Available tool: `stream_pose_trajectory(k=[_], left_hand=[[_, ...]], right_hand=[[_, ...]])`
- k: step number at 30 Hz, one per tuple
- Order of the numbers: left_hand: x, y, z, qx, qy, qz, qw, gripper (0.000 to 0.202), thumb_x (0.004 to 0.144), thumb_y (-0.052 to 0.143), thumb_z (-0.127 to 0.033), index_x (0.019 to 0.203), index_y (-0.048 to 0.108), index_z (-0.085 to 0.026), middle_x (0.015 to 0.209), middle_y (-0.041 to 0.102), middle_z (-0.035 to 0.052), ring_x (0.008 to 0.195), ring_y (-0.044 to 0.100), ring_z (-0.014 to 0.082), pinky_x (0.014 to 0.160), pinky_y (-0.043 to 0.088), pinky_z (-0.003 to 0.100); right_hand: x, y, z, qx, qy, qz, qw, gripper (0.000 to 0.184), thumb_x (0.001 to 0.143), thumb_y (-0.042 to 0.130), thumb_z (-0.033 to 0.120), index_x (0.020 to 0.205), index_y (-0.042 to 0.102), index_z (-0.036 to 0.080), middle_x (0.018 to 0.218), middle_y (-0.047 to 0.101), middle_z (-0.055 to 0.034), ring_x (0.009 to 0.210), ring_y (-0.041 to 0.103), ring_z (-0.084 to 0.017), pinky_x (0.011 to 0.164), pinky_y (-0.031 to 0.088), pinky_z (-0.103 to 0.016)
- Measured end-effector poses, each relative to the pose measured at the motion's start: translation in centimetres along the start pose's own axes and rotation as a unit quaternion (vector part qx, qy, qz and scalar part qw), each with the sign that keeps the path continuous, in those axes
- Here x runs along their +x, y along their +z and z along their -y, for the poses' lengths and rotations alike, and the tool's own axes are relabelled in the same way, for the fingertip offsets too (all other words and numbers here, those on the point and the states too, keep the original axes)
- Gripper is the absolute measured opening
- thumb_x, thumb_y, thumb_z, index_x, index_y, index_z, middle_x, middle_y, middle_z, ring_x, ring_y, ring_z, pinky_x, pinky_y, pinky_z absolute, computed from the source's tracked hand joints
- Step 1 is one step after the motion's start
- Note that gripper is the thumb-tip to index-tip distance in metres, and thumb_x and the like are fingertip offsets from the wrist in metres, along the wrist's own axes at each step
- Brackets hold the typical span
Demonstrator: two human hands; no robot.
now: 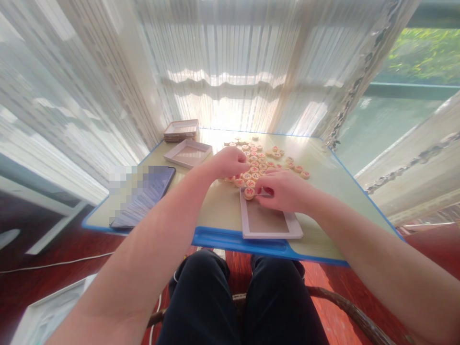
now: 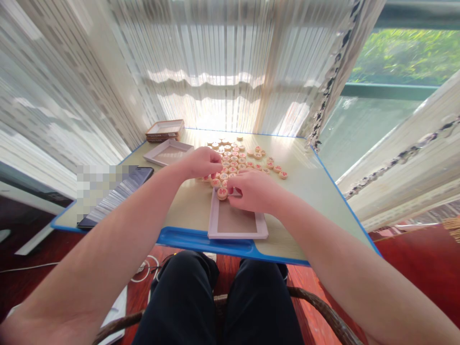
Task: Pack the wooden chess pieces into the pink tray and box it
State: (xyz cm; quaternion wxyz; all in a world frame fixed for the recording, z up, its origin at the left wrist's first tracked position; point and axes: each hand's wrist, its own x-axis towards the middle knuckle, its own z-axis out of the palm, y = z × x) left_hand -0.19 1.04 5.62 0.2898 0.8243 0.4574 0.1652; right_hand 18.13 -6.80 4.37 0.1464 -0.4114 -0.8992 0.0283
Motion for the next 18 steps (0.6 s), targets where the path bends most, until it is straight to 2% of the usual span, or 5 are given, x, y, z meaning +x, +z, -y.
stream_pose_trajectory(k=[4,18], left_hand=[[0.12,0.25,0.17,0.000,0.001,0.010,1.000,0.011,0.062,0.050,-0.024,0.054,0.052,-0.016,0.049,0.057,0.0009,0.043,0.054,0.0123,0.039,0.033,0.021],[0.32,0.35,0.42,0.034,0.011,0.011,0.999,0.013,0.062,0.049,-0.024,0.052,0.053,-0.017,0.044,0.052,-0.0009,0.043,0.050,0.0110,0.041,0.031,0.021]], right_hand=[[0.03,0.11,-0.24,-0.019,0.014,0.031,0.999,0.010,0.076,0.055,0.025,0.070,0.062,0.020,0.068,0.062,-0.0026,0.069,0.053,-0.016,0.063,0.033,-0.027],[0.25,0.81,-0.02,-0.029,0.036,0.024,0.999,0.016,0.081,0.053,0.032,0.076,0.065,0.022,0.077,0.067,-0.0028,0.074,0.056,-0.017,0.061,0.030,-0.026]])
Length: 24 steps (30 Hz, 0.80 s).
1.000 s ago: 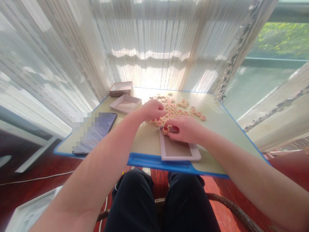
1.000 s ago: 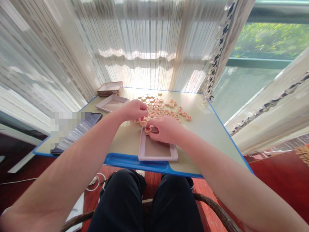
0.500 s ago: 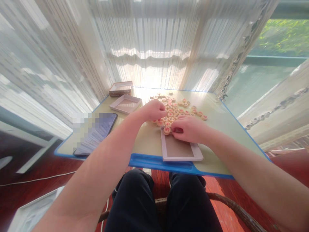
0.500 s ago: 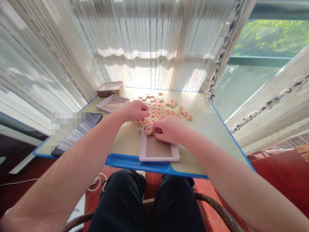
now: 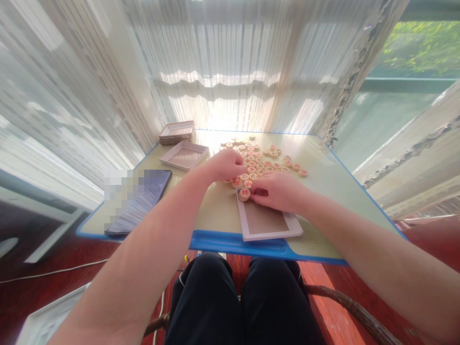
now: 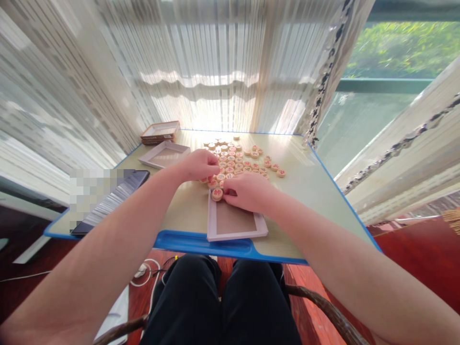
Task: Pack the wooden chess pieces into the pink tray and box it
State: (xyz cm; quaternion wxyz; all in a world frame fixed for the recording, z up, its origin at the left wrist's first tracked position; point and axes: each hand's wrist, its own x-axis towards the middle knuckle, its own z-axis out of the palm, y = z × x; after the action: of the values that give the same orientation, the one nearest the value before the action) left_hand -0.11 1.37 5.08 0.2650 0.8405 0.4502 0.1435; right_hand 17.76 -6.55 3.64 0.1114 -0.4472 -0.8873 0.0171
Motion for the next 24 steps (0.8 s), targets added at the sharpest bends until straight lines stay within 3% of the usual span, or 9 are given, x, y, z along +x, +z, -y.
stream_pose_trajectory(k=[6,13,24], left_hand=[[-0.09,-0.01,-0.08,-0.005,-0.003,-0.008,1.000,0.012,0.061,0.048,-0.024,0.052,0.053,-0.017,0.045,0.051,-0.0015,0.043,0.048,0.0101,0.040,0.029,0.021],[-0.05,-0.08,-0.04,0.015,0.000,-0.015,1.000,0.013,0.061,0.048,-0.025,0.053,0.055,-0.017,0.046,0.052,-0.0014,0.044,0.047,0.0103,0.040,0.029,0.021],[0.00,0.06,0.04,0.021,0.009,-0.029,0.999,0.014,0.063,0.048,-0.025,0.053,0.054,-0.017,0.046,0.051,-0.0023,0.043,0.044,0.0096,0.042,0.027,0.022]], right_hand=[[-0.26,-0.54,0.39,0.005,0.028,-0.031,0.999,0.014,0.077,0.056,0.032,0.072,0.063,0.021,0.073,0.066,-0.0018,0.066,0.054,-0.015,0.058,0.029,-0.026],[-0.34,-0.69,0.56,0.033,-0.025,-0.031,0.999,0.016,0.077,0.056,0.027,0.085,0.069,0.024,0.070,0.065,-0.0006,0.066,0.053,-0.015,0.060,0.032,-0.026],[-0.36,-0.44,0.48,0.040,-0.039,-0.038,0.998,0.020,0.081,0.055,0.028,0.092,0.072,0.026,0.074,0.066,-0.0019,0.070,0.056,-0.015,0.064,0.035,-0.025]])
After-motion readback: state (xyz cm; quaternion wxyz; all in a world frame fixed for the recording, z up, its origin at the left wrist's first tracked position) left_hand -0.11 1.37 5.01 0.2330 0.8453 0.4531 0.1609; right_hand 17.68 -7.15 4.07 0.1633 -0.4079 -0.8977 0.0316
